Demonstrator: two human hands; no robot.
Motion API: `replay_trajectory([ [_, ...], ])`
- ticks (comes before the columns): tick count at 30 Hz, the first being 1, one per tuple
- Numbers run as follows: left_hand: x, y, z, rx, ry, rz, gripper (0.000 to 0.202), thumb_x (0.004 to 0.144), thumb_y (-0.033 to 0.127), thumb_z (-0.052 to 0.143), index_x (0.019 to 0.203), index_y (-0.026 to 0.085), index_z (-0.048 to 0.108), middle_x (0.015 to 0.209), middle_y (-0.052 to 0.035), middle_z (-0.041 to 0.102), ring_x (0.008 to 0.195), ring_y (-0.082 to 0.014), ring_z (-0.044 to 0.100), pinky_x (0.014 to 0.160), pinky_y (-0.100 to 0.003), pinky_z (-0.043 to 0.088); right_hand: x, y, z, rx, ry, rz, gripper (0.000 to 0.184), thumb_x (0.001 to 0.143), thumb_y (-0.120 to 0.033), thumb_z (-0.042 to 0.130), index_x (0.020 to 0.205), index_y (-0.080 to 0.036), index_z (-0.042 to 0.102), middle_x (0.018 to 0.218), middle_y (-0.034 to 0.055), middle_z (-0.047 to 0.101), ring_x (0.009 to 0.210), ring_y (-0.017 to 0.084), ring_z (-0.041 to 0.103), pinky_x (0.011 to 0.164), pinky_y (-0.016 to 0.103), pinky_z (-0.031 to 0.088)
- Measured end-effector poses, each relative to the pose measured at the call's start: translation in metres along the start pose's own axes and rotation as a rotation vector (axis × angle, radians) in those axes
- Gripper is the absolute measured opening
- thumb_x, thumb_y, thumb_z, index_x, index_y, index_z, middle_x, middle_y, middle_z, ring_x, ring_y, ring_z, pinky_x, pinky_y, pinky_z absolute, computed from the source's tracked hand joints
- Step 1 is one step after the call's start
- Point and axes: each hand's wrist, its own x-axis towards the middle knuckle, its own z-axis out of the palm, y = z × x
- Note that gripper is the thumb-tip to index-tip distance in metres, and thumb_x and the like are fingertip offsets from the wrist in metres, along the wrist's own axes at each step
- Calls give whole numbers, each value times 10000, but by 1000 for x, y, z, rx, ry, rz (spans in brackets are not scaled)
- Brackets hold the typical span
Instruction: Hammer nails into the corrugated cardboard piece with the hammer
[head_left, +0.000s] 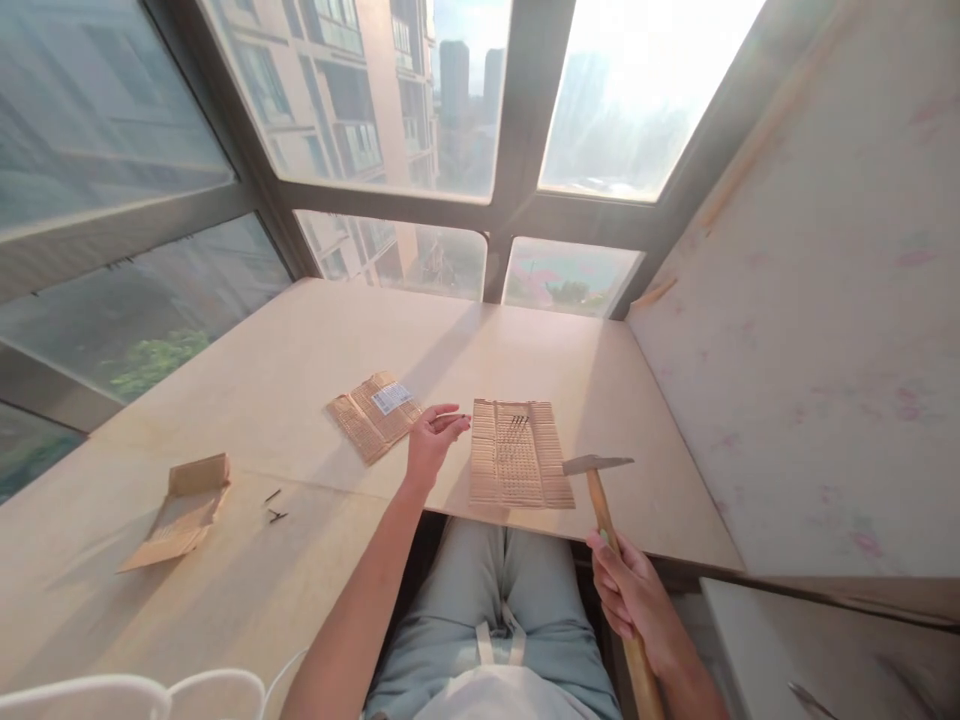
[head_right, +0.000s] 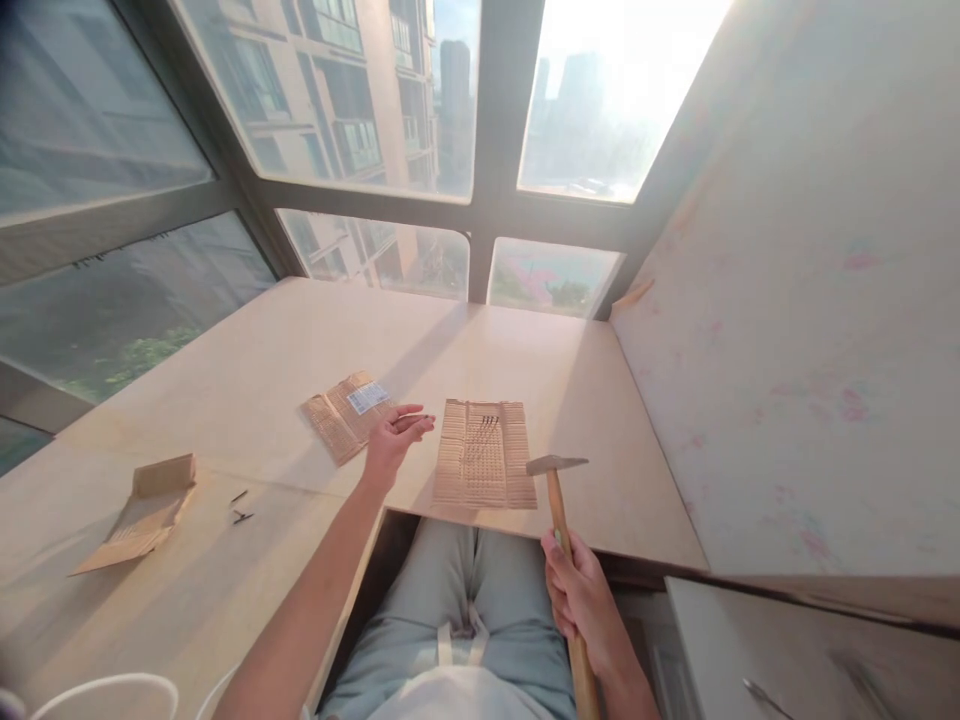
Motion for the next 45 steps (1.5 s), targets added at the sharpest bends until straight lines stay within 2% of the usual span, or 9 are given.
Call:
replay_trajectory([
  [7,32,-28,42,376,-118,157,288,710,299,749,957,171,674,817,-66,760,792,-211,716,705,-295,512,1,-9,-10,-9,31,13,527,712,-667,690,771,-244,380,480,-144,295,317,9,168,239,114,199],
  [13,50,-40,59,500,-154,213,185,749,179,693,933,193,673,845,-45,764,859,-209,722,847,-335,509,7,-9,-16,6,26,22,540,699,-678,693,789,-247,381,490,-146,297,319,10,173,235,111,213],
  [22,57,-53,59,645,-209,273,252,780,149,668,1011,247,688,885,-19,762,898,-197,706,938,-378,472,13,-8,-19,20,42,43,563,661,-695,704,776,-245,385,496,-144,310,312,6,173,227,113,211],
  [28,48,-49,61,838,-238,384,289,816,98,598,1017,281,695,848,10,766,996,-220,635,1028,-465,343,14,-8,-21,25,44,58,562,664,-696,699,787,-246,387,492,-147,302,316,7,168,228,112,214],
  [33,46,-46,63,832,-247,359,318,812,95,583,1058,270,683,863,7,769,985,-219,629,1019,-452,330,16,-2,-24,50,32,56,516,705,-653,697,798,-246,392,515,-143,309,317,10,177,228,114,217],
  [38,47,-49,61,818,-245,352,314,815,121,582,1070,269,689,875,-7,769,1007,-237,621,1033,-485,302,15,2,-24,59,27,47,470,763,-618,673,798,-246,387,525,-143,297,322,12,176,235,110,217],
  [45,50,-51,60,758,-246,354,306,797,137,611,1036,299,713,878,7,770,979,-219,643,984,-435,388,12,-2,-21,58,25,53,495,737,-630,689,789,-244,385,522,-143,305,320,8,174,232,110,217],
])
